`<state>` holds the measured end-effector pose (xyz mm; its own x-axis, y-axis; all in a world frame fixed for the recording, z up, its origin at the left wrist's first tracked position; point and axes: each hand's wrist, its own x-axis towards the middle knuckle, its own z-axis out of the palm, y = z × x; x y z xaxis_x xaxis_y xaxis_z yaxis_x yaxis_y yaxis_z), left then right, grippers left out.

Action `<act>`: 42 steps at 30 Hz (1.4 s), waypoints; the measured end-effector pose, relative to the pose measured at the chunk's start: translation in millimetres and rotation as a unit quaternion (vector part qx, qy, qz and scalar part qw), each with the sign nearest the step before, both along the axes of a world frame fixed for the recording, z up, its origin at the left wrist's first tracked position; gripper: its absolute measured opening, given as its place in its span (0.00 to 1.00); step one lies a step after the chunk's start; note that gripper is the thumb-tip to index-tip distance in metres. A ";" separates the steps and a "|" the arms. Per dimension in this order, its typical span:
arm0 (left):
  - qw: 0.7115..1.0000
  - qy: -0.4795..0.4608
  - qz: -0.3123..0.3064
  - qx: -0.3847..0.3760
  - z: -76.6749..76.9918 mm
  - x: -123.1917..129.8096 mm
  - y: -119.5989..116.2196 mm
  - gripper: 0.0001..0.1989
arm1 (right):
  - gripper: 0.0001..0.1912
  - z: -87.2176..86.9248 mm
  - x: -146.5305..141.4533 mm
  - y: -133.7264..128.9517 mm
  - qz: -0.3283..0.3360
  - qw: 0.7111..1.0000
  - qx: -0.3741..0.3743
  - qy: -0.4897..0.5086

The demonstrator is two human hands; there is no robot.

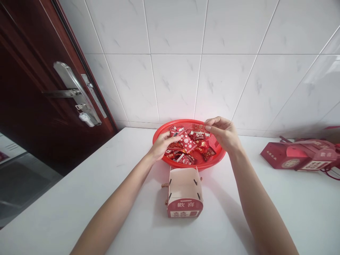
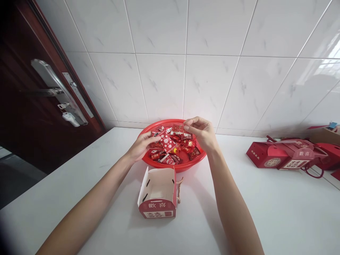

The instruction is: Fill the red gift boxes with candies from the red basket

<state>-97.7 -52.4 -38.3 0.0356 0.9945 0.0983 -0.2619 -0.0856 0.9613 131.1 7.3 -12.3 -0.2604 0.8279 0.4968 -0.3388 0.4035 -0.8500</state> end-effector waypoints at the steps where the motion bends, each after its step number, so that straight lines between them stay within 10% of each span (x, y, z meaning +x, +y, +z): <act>1: 1.000 0.001 -0.003 -0.001 -0.1 0.0 0.1 0.16 | 0.13 0.0 -1.7 -1.0 -0.002 1.000 0.007 -0.007; 18: 0.999 0.008 0.033 0.006 3.0 1.5 -0.5 0.22 | 0.12 -6.3 -31.4 -24.8 -0.058 0.915 0.279 -0.284; 25: 0.999 -0.003 0.036 0.009 -0.6 -1.1 0.7 0.20 | 0.07 -4.5 -33.8 -29.2 0.037 0.959 0.197 -0.202; 33: 0.999 -0.012 0.030 0.033 2.6 3.1 -2.6 0.20 | 0.26 -13.0 -40.0 -21.9 -0.033 0.976 0.089 -0.197; 42: 0.998 -0.029 0.040 0.027 1.9 3.0 -1.4 0.20 | 0.16 -11.0 -37.6 -19.8 -0.009 0.982 0.054 -0.179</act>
